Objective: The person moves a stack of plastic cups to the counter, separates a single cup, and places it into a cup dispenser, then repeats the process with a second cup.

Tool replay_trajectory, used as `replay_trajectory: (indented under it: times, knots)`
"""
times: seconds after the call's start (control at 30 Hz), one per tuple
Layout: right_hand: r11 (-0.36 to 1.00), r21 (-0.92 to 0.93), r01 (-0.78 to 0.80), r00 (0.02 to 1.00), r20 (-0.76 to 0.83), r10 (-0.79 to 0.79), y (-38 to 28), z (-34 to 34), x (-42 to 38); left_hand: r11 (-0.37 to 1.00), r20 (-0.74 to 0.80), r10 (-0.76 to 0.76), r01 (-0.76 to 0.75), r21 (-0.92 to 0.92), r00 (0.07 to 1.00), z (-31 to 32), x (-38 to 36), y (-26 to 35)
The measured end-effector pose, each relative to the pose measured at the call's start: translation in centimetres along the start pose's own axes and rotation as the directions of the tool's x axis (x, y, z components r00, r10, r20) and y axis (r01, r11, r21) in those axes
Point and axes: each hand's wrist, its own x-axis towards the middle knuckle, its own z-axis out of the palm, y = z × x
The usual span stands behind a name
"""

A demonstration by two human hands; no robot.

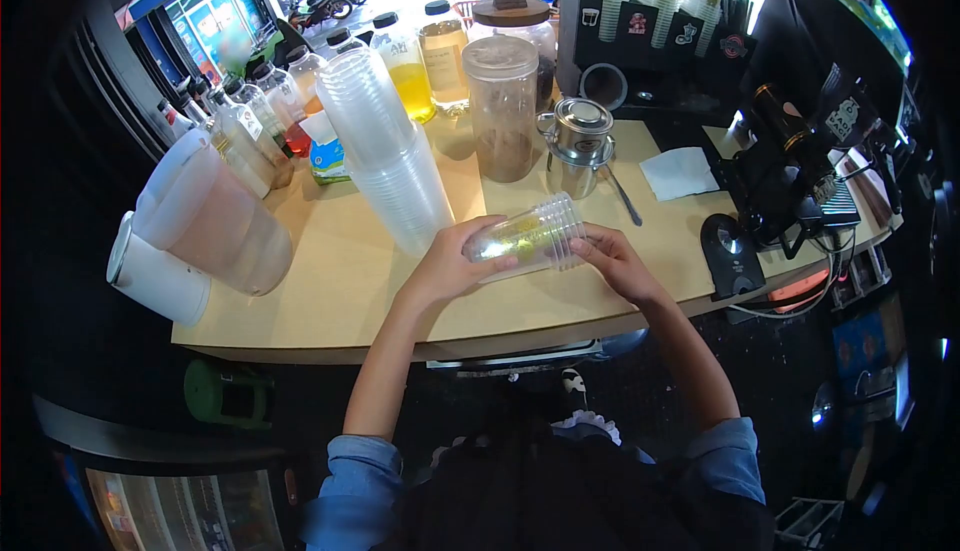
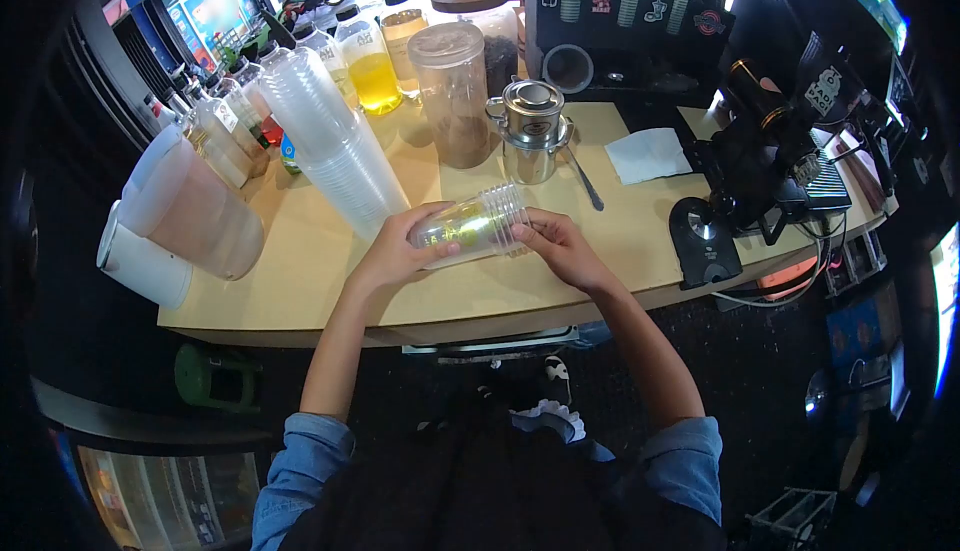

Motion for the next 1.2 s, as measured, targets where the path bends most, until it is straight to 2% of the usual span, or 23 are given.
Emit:
replay_trajectory:
  times: [0.2,0.23,0.3,0.43,0.5,0.73,0.8,0.9,1.13,1.2]
  knots:
    - [1.000,0.022,-0.010,0.999,0.051,0.009,0.0,-0.2,0.3,0.991,-0.022,0.075,-0.072,0.111,0.997,0.0,-0.1,0.3]
    - [0.997,0.074,-0.011,0.999,0.037,0.009,-0.2,0.1,0.2,0.991,-0.022,0.075,-0.072,0.112,0.997,0.1,-0.1,0.2]
    - [0.992,0.127,-0.012,1.000,0.020,0.009,-0.2,0.1,0.2,0.972,-0.063,0.185,-0.174,0.158,0.981,0.4,-0.1,-0.2]
    - [0.993,0.119,0.005,1.000,0.008,-0.006,-0.3,0.4,0.3,0.943,-0.071,0.266,-0.244,0.226,0.961,0.6,-0.6,0.9]
    - [0.995,0.103,0.006,1.000,-0.011,-0.005,-0.3,0.6,0.2,0.888,-0.095,0.334,-0.279,0.365,0.938,1.0,-0.7,1.2]
    - [0.996,0.061,0.067,0.992,-0.110,-0.060,-0.2,0.9,0.0,0.885,-0.159,0.353,-0.274,0.377,0.922,1.2,-0.8,1.1]
    - [0.995,0.063,0.080,0.990,-0.119,-0.072,-0.4,0.8,-0.1,0.886,-0.185,0.390,-0.312,0.342,0.902,1.1,-0.7,0.7]
    - [0.996,0.054,0.078,0.990,-0.126,-0.070,-0.6,0.8,-0.1,0.911,-0.221,0.362,-0.292,0.291,0.906,1.1,-0.7,0.8]
    - [0.996,0.014,0.091,0.983,-0.163,-0.087,-0.8,0.4,-0.4,0.907,-0.212,0.366,-0.297,0.298,0.906,0.8,-1.2,1.5]
    - [0.995,-0.007,0.096,0.982,-0.162,-0.096,-0.9,0.0,-0.6,0.941,-0.183,0.310,-0.274,0.197,0.933,0.4,-0.9,0.4]
